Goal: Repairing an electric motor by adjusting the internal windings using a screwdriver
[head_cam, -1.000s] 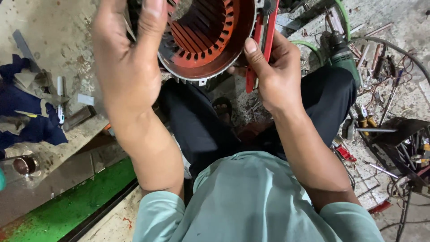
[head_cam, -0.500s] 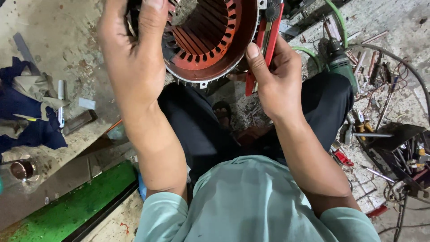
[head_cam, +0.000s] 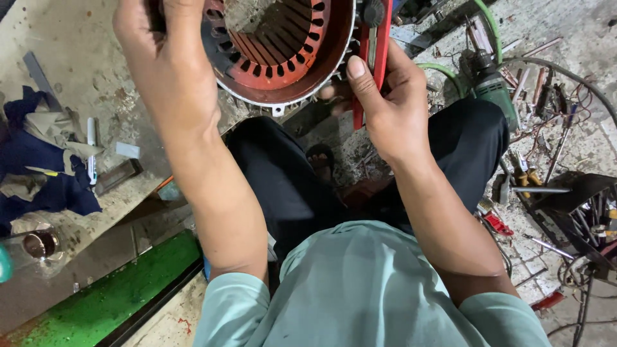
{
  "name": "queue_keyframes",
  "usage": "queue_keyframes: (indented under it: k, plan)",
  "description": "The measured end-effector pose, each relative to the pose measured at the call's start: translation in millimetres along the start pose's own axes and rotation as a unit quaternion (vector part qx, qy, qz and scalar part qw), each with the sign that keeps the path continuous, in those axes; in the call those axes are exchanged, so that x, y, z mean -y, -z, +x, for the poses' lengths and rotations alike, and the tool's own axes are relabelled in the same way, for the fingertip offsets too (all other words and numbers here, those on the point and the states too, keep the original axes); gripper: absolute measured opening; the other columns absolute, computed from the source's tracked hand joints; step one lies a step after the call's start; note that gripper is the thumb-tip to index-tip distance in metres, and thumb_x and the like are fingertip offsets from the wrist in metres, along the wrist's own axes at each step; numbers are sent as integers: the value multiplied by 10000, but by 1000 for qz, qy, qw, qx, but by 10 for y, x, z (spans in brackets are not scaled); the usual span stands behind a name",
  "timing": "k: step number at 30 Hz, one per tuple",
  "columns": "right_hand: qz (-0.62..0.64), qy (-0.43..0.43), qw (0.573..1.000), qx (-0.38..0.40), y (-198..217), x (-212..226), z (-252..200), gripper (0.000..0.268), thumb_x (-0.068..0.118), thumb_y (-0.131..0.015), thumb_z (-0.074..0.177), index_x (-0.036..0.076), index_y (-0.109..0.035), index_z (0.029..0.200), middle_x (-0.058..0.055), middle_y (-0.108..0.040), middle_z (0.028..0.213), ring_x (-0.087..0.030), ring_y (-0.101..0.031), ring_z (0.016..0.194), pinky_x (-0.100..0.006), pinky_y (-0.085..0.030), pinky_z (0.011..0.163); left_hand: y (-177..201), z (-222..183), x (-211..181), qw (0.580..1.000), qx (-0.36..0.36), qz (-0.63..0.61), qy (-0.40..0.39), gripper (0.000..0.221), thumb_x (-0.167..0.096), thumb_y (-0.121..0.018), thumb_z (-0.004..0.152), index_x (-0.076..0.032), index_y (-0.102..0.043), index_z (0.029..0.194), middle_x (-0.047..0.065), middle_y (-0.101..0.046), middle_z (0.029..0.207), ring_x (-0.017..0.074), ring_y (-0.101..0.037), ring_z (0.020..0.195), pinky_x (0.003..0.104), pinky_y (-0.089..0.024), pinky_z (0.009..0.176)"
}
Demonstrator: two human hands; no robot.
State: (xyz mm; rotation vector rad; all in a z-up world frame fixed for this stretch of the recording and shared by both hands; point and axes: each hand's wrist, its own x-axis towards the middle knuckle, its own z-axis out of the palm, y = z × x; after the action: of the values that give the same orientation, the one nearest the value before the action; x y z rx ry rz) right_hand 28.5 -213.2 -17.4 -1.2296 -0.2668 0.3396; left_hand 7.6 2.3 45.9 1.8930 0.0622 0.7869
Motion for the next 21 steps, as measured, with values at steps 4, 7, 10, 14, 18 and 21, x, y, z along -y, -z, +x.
queue_keyframes:
  k: [4, 7, 10, 14, 18, 21]
  plan:
    - [-42, -9, 999, -21, 31, -33, 0, 240, 256, -551, 1107, 54, -556, 1236, -91, -598, 689, -122, -492, 457, -225, -384, 416, -73, -67, -165, 1000, 22, -4, -7, 259, -371, -586, 1135, -135, -661, 1209, -13, -647, 1089, 143, -569, 1023, 338, -417, 942]
    - [-51, 24, 998, -35, 54, -101, -22, 258, 325, -617, 1062, 78, -550, 1094, 2, -467, 698, -110, -517, 481, -237, -397, 409, -136, -136, -278, 999, 31, 7, 7, 282, -325, -525, 1132, -71, -564, 1014, 47, -556, 907, 158, -505, 849, 325, -392, 800]
    - [-27, 15, 999, -39, 85, -119, -52, 238, 283, -629, 1069, 69, -568, 1152, 5, -502, 756, -115, -537, 516, -248, -431, 441, -166, -215, -337, 999, 33, 26, 1, 255, -321, -534, 1160, -94, -621, 1236, 21, -588, 1065, 141, -511, 994, 315, -408, 934]
    - [-18, -2, 999, -46, 111, -125, -91, 237, 291, -652, 1042, 81, -541, 1053, -7, -484, 688, -115, -524, 495, -253, -409, 403, -222, -261, -435, 994, 49, 85, -40, 305, -302, -489, 1164, -23, -591, 1233, 80, -576, 1177, 230, -566, 1139, 364, -443, 1039]
    - [-11, -12, 999, -48, 128, -179, -122, 243, 279, -653, 1044, 76, -562, 1143, 15, -507, 728, -107, -543, 514, -244, -408, 413, -232, -325, -382, 996, 38, 80, -34, 303, -287, -524, 1159, -25, -609, 1286, 73, -591, 1260, 228, -583, 1243, 368, -451, 1128]
    - [-32, -6, 999, -26, 165, -137, -124, 297, 284, -655, 1048, 46, -564, 1200, 19, -491, 671, -107, -504, 473, -250, -468, 448, -218, -371, -194, 999, 23, 33, -20, 301, -356, -614, 1162, -163, -625, 1394, -6, -633, 1451, 184, -567, 1469, 417, -442, 1368]
